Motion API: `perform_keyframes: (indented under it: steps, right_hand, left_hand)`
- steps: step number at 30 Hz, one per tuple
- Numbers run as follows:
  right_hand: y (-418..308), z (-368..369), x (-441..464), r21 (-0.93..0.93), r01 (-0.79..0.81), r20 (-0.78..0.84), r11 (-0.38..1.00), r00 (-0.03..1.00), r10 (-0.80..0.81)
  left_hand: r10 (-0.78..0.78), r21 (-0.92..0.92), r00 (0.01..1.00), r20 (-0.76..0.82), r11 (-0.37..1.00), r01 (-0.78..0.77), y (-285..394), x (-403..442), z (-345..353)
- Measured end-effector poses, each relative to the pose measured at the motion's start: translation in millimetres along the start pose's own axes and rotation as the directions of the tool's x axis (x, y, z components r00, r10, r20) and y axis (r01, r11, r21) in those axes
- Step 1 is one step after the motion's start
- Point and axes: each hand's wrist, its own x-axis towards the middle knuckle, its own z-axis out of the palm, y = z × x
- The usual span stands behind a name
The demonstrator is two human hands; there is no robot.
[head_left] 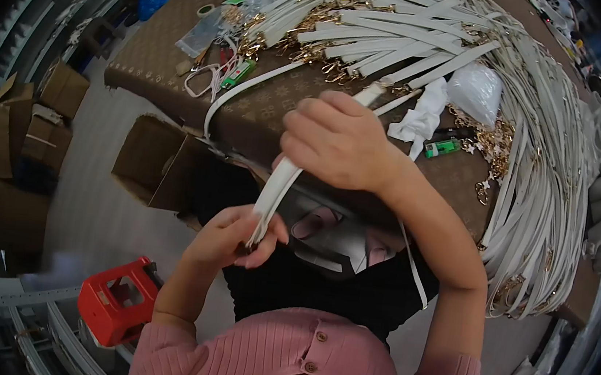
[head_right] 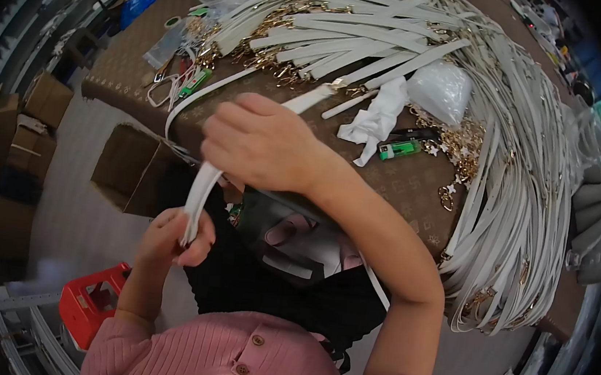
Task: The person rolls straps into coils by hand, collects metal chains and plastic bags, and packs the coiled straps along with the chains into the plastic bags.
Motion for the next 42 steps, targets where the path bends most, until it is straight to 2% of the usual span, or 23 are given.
perform_keyframes:
  steps: [2,4,7,9,10,12,13,17,19,22,25,26,27,29,30,31,33,34,37,38,40,41,42]
  right_hand:
    - [-13.4,-7.4,18.0,0.036,-0.050,-0.061,0.998,0.997,0.053]
    - [-39.5,-10.6,30.8,0.082,-0.195,-0.083,0.977,0.976,0.201]
    - [-81.9,-6.1,30.9,0.174,-0.383,-0.068,0.907,0.914,0.399]
    - [-105.6,-0.4,19.5,0.253,-0.537,0.031,0.804,0.836,0.549]
    - [-114.4,6.0,9.5,0.268,-0.536,0.030,0.801,0.835,0.549]
    - [-128.7,14.9,-13.6,0.353,-0.814,0.345,0.462,0.572,0.744]
    - [-131.9,14.6,-24.4,0.366,-0.813,0.354,0.453,0.571,0.740]
    - [-133.8,-8.9,-55.6,0.613,-0.717,0.688,-0.333,0.277,0.670]
    - [-131.4,-16.2,-71.6,0.566,-0.745,0.714,-0.353,0.228,0.662]
    - [-143.4,-2.2,-95.4,0.486,-0.853,0.366,0.188,0.394,0.843]
    - [-161.2,4.5,-108.5,0.361,-0.893,0.469,0.267,0.422,0.776]
    - [-160.9,-0.6,-106.9,0.365,-0.895,0.472,0.258,0.417,0.777]
    - [-159.0,-11.5,-102.4,0.489,-0.862,0.724,-0.135,0.314,0.614]
    - [-154.0,-29.6,-99.0,0.334,-0.558,0.940,-0.760,0.256,0.226]
    - [-145.8,-37.3,-103.5,0.256,-0.388,0.950,-0.885,0.273,0.155]
    - [-137.3,-43.4,-112.3,0.156,-0.198,0.950,-0.968,0.299,0.092]
    - [-133.5,-48.3,-131.5,0.118,-0.043,0.937,-0.992,0.335,0.097]
    - [-136.1,-46.0,-141.5,0.070,-0.078,0.937,-0.995,0.347,0.039]
    - [-137.8,-40.2,-164.7,-0.009,-0.162,0.943,-0.987,0.326,-0.062]
    - [-138.6,-39.6,-166.9,0.064,-0.421,0.972,-0.905,0.233,-0.040]
    - [-129.1,-48.8,-156.8,0.128,-0.816,0.991,-0.563,0.129,0.038]
    - [-132.3,-50.2,-157.1,0.124,-0.813,0.991,-0.568,0.126,0.037]
    - [-137.6,-52.0,-156.7,0.270,-0.961,0.908,-0.063,0.233,0.348]
  left_hand:
    - [0.260,0.011,0.961,0.091,0.965,-0.262,2.9,-17.6,-7.0]
    - [0.623,-0.197,0.759,0.189,0.781,-0.592,8.6,-25.9,-17.7]
    - [0.718,-0.455,0.636,0.282,0.684,-0.570,43.0,-24.0,2.9]
    - [0.795,-0.693,0.562,0.229,0.538,-0.479,53.6,-21.6,5.3]
    - [0.779,-0.672,0.620,0.097,0.511,-0.537,52.1,-16.9,5.5]
    - [0.712,-0.555,0.685,-0.154,0.512,-0.656,40.0,4.0,7.8]
    - [0.671,-0.462,0.692,-0.267,0.541,-0.703,32.2,17.4,7.6]
    - [0.576,-0.546,0.814,-0.072,0.660,-0.516,1.2,36.2,-11.0]
    - [0.575,-0.612,0.817,0.035,0.659,-0.438,-5.1,40.6,-21.3]
    - [0.533,-0.775,0.836,0.129,0.580,-0.250,-9.7,45.6,-22.7]
    - [0.532,-0.779,0.846,0.023,0.540,-0.318,-16.9,53.3,-13.9]
    - [0.523,-0.574,0.829,-0.198,0.624,-0.530,-22.1,58.7,-4.1]
    - [0.535,-0.303,0.743,-0.402,0.687,-0.660,-28.1,62.8,3.6]
    - [0.622,0.391,0.758,-0.194,0.758,-0.522,-58.9,63.8,-0.5]
    - [0.552,0.699,0.823,-0.133,0.641,-0.317,-69.3,59.0,3.9]
    - [0.470,0.896,0.867,0.164,0.298,-0.330,-72.6,59.4,3.2]
    - [0.253,0.930,0.908,0.334,0.069,-0.361,-79.4,59.3,19.7]
    - [0.070,0.947,0.978,0.195,0.245,-0.207,-79.4,58.2,22.3]
    - [-0.223,0.961,0.941,0.254,0.171,-0.219,-77.0,55.9,23.5]
    - [-0.233,0.958,0.937,0.261,0.180,-0.222,-80.7,55.5,22.1]
    - [-0.356,0.939,0.878,0.320,0.240,-0.245,-89.1,55.6,18.5]
    - [-0.360,0.938,0.875,0.323,0.245,-0.245,-88.5,57.0,17.5]
    - [-0.434,0.895,0.849,0.302,0.436,-0.096,-85.9,59.7,15.7]
